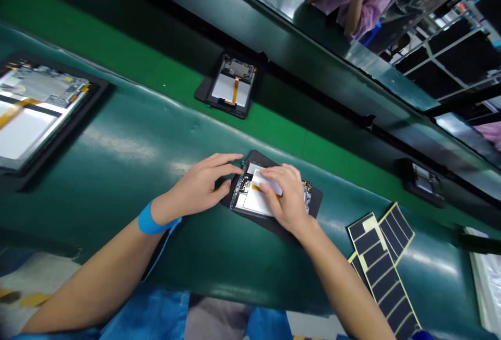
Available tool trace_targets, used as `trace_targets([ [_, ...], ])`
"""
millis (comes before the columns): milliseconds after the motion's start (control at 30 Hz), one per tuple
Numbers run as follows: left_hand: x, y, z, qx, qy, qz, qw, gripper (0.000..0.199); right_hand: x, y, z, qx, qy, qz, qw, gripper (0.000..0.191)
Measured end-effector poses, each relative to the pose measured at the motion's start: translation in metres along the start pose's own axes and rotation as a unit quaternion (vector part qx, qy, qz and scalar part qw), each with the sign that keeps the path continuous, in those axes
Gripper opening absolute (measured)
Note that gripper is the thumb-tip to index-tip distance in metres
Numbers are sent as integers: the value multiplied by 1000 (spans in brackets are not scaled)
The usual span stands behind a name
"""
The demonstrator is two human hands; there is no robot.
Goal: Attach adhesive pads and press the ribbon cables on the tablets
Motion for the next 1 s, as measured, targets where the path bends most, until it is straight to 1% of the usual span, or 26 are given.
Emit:
trace_targets([
  [100, -1, 1, 5, 53, -7, 18, 998, 35, -30, -13, 12, -57, -99, -87, 990, 42],
  [167, -2, 2, 9, 69, -26, 28, 997, 38, -47, -18, 18, -92, -139, -128, 978, 56],
  [233, -4, 1, 14, 86, -48, 31, 995, 41, -59, -18, 23, -119, -156, -141, 970, 66],
  [333, -5, -5, 17, 115, -71, 20, 991, 42, -66, -12, 24, -126, -147, -119, 974, 72],
  [400, -5, -8, 17, 126, -77, 16, 989, 43, -66, -8, 22, -111, -134, -93, 980, 70],
  [500, -4, -9, 16, 132, -76, 18, 988, 43, -61, -3, 16, -67, -116, -44, 990, 58],
  [600, -4, -9, 14, 132, -68, 19, 989, 42, -46, 5, 7, -5, -83, 28, 996, 36],
  [667, -4, -8, 13, 127, -64, 20, 990, 42, -34, 8, 5, 23, -82, 71, 994, 17],
  [733, -4, -8, 13, 123, -64, 22, 990, 43, -22, 5, 12, 35, -118, 82, 989, 5],
  [867, -4, -7, 13, 120, -70, 25, 990, 44, -3, -6, 35, 17, -216, 34, 976, 7],
  [1000, -5, -2, 13, 113, -91, 33, 989, 43, 4, 0, 51, -21, -266, 22, 964, 10],
])
Point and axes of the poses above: each hand's wrist, its own x-axis towards the middle knuckle, its own z-axis out of the palm, y = z × x, the point moved 9 cm from there along x, towards the middle knuckle, and after that the axes turned 6 degrees about y, right-handed, at the moved point
